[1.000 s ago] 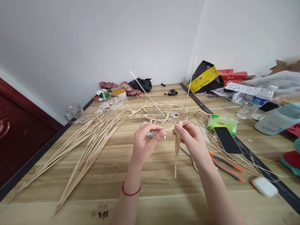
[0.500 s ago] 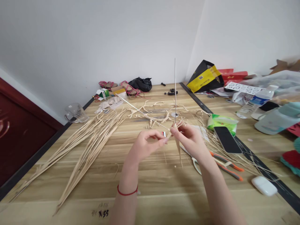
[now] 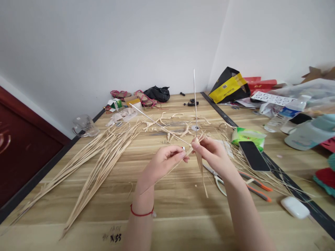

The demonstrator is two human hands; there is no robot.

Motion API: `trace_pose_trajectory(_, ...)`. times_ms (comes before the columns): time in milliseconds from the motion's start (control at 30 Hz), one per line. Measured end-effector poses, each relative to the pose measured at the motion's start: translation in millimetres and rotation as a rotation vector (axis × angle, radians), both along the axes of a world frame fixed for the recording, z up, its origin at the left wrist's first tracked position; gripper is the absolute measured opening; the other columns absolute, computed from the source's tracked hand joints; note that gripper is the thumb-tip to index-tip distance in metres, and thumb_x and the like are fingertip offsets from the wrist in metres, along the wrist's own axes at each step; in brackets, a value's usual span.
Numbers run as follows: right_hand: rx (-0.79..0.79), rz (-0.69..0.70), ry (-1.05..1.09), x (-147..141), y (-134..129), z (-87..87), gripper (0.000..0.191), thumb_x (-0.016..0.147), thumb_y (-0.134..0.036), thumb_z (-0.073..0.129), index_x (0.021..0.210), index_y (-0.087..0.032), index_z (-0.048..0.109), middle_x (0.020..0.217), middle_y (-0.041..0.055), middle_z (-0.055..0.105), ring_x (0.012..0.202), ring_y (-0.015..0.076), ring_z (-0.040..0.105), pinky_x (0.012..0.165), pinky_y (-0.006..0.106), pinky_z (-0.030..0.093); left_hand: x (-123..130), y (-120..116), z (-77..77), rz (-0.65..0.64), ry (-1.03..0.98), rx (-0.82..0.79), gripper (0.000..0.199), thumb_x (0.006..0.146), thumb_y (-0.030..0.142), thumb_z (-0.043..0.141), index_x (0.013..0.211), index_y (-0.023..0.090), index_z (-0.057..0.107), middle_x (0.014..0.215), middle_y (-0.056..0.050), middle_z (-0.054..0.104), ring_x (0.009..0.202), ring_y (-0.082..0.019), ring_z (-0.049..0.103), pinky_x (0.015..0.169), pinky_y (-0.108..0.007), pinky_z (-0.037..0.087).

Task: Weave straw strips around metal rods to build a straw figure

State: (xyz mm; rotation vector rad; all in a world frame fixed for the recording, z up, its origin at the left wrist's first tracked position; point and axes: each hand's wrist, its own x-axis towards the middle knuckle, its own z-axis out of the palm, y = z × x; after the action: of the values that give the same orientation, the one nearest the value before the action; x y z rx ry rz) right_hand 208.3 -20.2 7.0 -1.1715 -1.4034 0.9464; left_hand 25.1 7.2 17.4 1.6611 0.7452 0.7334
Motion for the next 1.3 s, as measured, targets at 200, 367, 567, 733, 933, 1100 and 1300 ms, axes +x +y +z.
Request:
trace_pose_trajectory(200, -0.013, 0.034, 0.034, 0, 2, -6.2, 0.018, 0.079, -0.037, 0.066, 0.081, -0.019, 0.064, 0.076, 0.0026, 0.065, 0.077, 0.0189, 0.061, 0.073, 0.032, 0.047, 7, -3, -5.4, 0.139, 0.050, 0.166, 0.022, 0.095, 0.032, 0.048, 0.085, 0.018, 0.062, 0.087, -0.002, 0.067, 0.083, -0.015, 0.062, 0.073, -0.025, 0.046)
trace_pose_trajectory(367, -0.004, 0.016, 0.076, 0, 2, -4.9, 0.019, 0.077, -0.037, 0.069, 0.083, -0.019, 0.067, 0.078, 0.0037, 0.069, 0.073, 0.0179, 0.063, 0.069, 0.030, 0.049, 13, -2, -11.3, 0.233, 0.071, 0.342, 0.019, 0.095, 0.029, 0.048, 0.087, 0.020, 0.062, 0.078, 0.000, 0.064, 0.078, -0.014, 0.061, 0.075, -0.027, 0.046)
trace_pose_trajectory(567, 0.011, -0.096, 0.030, -2, 4, -3.8, 0.017, 0.072, -0.034, 0.070, 0.069, -0.018, 0.064, 0.062, 0.0009, 0.064, 0.058, 0.0141, 0.056, 0.054, 0.026, 0.042, 14, -1, -13.3, 0.250, 0.040, 0.356, 0.013, 0.091, 0.030, 0.056, 0.093, 0.021, 0.064, 0.083, -0.002, 0.066, 0.075, -0.014, 0.060, 0.069, -0.026, 0.046)
trace_pose_trajectory(733, 0.025, -0.059, -0.039, -2, 4, -5.6, 0.017, 0.073, -0.032, 0.067, 0.066, -0.019, 0.060, 0.062, 0.0002, 0.062, 0.058, 0.0137, 0.053, 0.054, 0.027, 0.040, 19, 2, -15.1, 0.286, -0.108, 0.229, 0.024, 0.076, 0.036, 0.073, 0.092, 0.020, 0.065, 0.088, -0.002, 0.066, 0.075, -0.013, 0.056, 0.071, -0.026, 0.046)
trace_pose_trajectory(933, 0.011, 0.069, -0.092, 0, 5, -6.8, 0.012, 0.072, -0.027, 0.066, 0.068, -0.020, 0.057, 0.067, 0.0007, 0.059, 0.072, 0.0180, 0.057, 0.062, 0.029, 0.045, 21, 14, -21.3, 0.211, -0.317, -0.107, 0.034, 0.055, 0.029, 0.087, 0.075, 0.016, 0.063, 0.074, 0.000, 0.066, 0.071, -0.012, 0.060, 0.070, -0.025, 0.049)
trace_pose_trajectory(1100, 0.030, 0.099, -0.064, 0, 3, -6.7, 0.013, 0.076, -0.031, 0.066, 0.080, -0.021, 0.060, 0.076, 0.0020, 0.060, 0.076, 0.0179, 0.057, 0.063, 0.028, 0.045, 16, 18, -21.3, 0.221, -0.297, -0.158, 0.031, 0.051, 0.028, 0.088, 0.064, 0.014, 0.064, 0.066, 0.001, 0.065, 0.064, -0.011, 0.058, 0.065, -0.025, 0.048)
trace_pose_trajectory(1300, 0.032, 0.122, -0.038, 0, 2, -4.7, 0.020, 0.084, -0.039, 0.062, 0.081, -0.021, 0.055, 0.071, -0.0018, 0.051, 0.063, 0.0126, 0.047, 0.056, 0.025, 0.040, 11, 13, -18.1, 0.205, -0.225, -0.114, 0.021, 0.060, 0.029, 0.083, 0.065, 0.015, 0.068, 0.068, -0.002, 0.066, 0.067, -0.012, 0.057, 0.064, -0.025, 0.046)
